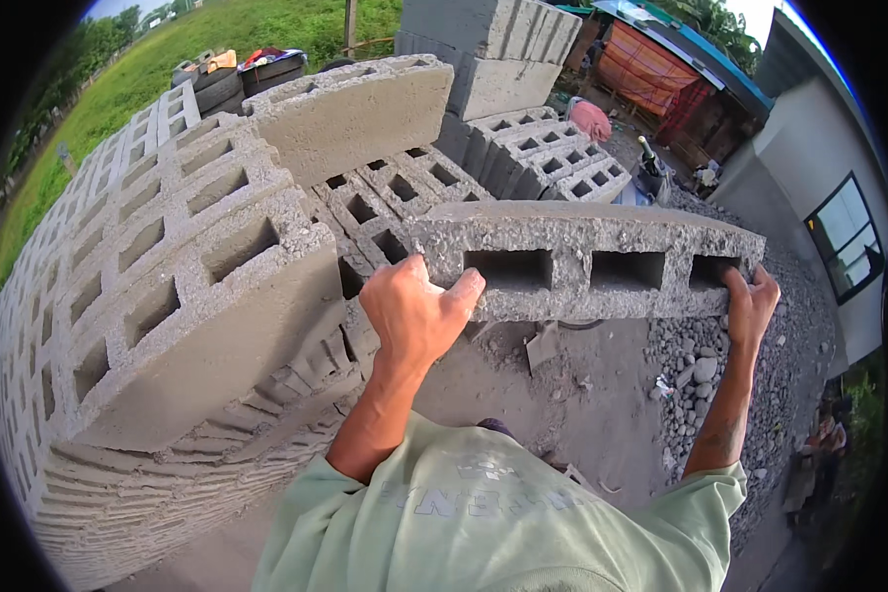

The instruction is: The person picks up concrete blocks from a row on the ground one at a time by hand and stacks them onto a pile.

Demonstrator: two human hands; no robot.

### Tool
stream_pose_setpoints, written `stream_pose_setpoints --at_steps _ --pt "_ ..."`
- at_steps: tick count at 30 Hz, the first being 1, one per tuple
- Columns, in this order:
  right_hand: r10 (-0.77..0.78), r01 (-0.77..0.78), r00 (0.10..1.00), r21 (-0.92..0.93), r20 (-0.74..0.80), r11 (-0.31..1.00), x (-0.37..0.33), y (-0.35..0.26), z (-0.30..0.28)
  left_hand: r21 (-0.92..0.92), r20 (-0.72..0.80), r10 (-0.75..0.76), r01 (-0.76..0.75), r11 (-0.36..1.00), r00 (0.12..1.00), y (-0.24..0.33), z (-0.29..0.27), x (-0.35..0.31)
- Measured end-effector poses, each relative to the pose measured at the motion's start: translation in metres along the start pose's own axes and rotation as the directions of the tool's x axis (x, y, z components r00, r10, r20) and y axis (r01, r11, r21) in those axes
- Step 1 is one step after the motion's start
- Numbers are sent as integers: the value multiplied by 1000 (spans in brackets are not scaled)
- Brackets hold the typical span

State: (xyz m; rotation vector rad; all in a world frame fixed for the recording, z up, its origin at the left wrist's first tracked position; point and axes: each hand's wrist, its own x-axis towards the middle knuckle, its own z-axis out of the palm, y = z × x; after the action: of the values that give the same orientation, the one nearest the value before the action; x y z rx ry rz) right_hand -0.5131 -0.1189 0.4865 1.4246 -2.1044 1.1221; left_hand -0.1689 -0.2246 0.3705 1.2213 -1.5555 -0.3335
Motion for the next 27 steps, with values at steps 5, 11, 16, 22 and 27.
stream_pose_setpoints --at_steps 5,11,16,22,27 --pt "-177 146 982 320 69 936 94 12 121 226 -186 -78 120 967 979 5 23 26" --pt "-346 207 899 438 267 875 154 47 269 490 -352 -286 436 755 891 27 65 31" --pt "-453 209 783 505 427 838 196 50 319 624 -344 -405 528 576 847 63 86 82" --pt "-571 258 581 534 581 805 234 19 342 673 -403 -538 638 374 741 40 82 130" --pt "-372 -141 647 584 665 800 237 33 367 698 -411 -582 653 294 702 29 91 157"
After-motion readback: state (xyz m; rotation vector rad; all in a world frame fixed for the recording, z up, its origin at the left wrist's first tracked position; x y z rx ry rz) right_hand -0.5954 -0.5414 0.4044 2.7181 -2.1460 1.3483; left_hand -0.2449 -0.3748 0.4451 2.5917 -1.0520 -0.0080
